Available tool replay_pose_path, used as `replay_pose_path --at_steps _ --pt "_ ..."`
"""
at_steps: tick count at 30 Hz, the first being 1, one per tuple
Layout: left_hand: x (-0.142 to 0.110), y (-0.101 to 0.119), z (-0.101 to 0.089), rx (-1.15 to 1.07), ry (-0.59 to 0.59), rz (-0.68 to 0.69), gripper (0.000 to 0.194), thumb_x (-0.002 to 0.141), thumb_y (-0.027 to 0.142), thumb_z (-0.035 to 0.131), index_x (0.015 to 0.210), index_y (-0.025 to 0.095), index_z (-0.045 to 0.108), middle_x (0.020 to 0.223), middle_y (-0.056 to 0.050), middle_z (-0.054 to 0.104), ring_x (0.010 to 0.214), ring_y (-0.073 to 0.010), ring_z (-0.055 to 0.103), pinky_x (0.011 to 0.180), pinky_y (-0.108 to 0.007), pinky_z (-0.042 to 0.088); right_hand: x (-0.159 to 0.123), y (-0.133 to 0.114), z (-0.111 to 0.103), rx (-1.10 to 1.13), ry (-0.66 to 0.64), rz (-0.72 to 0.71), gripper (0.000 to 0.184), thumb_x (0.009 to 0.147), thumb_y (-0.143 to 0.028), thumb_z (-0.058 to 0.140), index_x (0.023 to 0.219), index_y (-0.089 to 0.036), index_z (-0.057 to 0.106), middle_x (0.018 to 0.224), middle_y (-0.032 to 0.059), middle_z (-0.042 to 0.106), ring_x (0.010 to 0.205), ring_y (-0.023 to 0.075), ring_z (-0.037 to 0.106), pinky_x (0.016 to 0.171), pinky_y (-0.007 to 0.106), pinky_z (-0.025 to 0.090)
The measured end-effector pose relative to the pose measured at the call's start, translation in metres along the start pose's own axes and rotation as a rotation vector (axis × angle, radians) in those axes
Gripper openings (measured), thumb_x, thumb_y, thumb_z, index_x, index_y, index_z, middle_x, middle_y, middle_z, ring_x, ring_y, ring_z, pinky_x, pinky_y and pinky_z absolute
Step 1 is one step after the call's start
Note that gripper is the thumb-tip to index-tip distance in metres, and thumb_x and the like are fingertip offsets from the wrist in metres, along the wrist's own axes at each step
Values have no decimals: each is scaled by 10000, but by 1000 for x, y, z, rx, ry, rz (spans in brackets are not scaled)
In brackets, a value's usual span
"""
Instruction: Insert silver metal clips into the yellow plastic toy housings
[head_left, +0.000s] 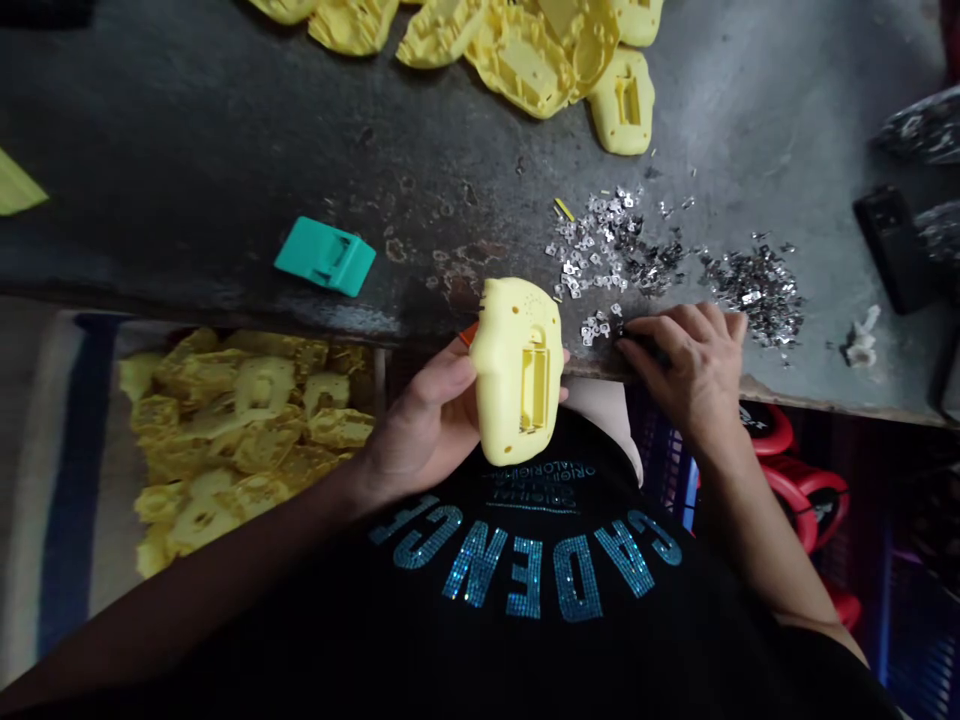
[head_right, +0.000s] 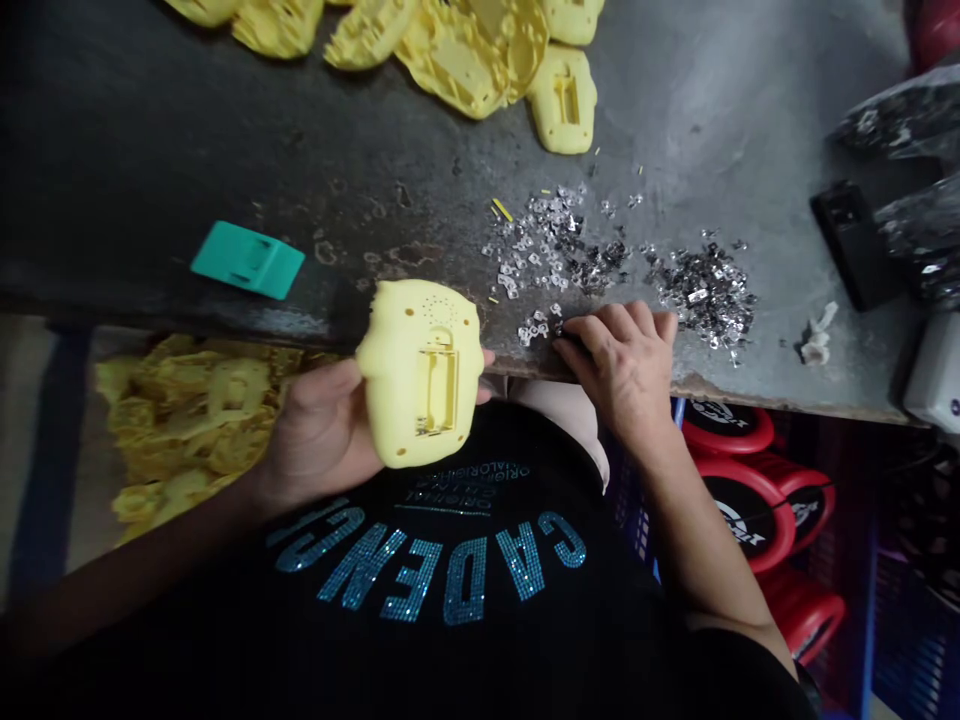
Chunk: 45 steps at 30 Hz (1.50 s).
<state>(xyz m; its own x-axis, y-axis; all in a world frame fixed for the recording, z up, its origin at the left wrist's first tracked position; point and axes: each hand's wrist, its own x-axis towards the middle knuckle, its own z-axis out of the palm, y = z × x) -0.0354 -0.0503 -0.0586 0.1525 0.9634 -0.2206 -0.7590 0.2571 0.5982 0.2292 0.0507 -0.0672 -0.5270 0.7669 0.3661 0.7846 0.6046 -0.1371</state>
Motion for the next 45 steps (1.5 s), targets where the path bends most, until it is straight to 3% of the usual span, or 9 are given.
replay_pose_path --at_steps 6,10,15,19,23,29,35,42,45 --pt "2 1 3 -11 4 -30 571 949 466 783 1452 196 763 1380 -119 852 1293 -351 784 1083 -494 702 4 -4 0 -2 -26 47 156 1124 -405 717 1032 -286 760 992 43 789 997 296 670 934 490 409" --pt "0 1 2 19 29 -38 573 973 508 766 1454 198 756 1402 -134 839 1307 -371 773 1094 -527 693 -1 2 -4 13 -40 -3 153 1147 -339 660 1056 -286 772 958 37 777 963 281 664 923 476 405" --pt "0 0 1 -6 -1 -64 559 960 484 783 1442 200 769 1433 -116 844 1324 -333 775 1094 -468 699 -23 18 -19 81 -55 -8 126 1131 -289 693 1062 -298 798 986 24 810 936 250 666 919 459 409" --pt "2 -2 2 16 -28 -70 567 997 525 756 1448 182 774 1437 -133 850 1278 -306 800 1096 -434 689 -36 22 -28 229 -58 87 128 1127 -290 711 1120 -315 837 1074 31 844 980 247 710 925 453 447" --pt "2 -3 6 35 -22 -79 576 994 508 764 1467 177 767 1430 -132 852 1263 -309 804 1090 -431 688 -34 22 -25 309 -12 193 125 1104 -308 731 1108 -303 856 1016 39 824 975 256 731 915 447 510" --pt "1 -4 8 32 -33 -79 571 980 477 749 1457 164 778 1414 -132 860 1305 -327 797 1089 -436 695 -33 19 -16 250 -32 139 120 1098 -342 744 1077 -298 853 1018 47 793 1002 281 706 949 470 510" --pt "3 -10 11 17 -8 -136 620 938 514 787 1466 189 762 1450 -139 837 1314 -367 783 1084 -486 690 -44 15 -26 310 -98 149 105 1103 -338 744 1044 -295 819 1055 43 802 1035 281 721 962 475 490" --pt "6 -12 13 30 -40 -190 676 910 548 821 1479 187 760 1396 -152 850 1289 -388 794 1081 -515 691 -55 12 -21 232 -23 135 114 1110 -337 741 1184 -303 821 1133 65 802 1069 303 698 932 472 462" --pt "7 -13 14 24 -35 -254 658 925 596 852 1447 202 774 1376 -165 860 1360 -440 781 1082 -559 688 -59 8 -17 250 15 153 64 1095 -324 761 1070 -297 814 1123 54 819 1056 300 704 942 484 453"
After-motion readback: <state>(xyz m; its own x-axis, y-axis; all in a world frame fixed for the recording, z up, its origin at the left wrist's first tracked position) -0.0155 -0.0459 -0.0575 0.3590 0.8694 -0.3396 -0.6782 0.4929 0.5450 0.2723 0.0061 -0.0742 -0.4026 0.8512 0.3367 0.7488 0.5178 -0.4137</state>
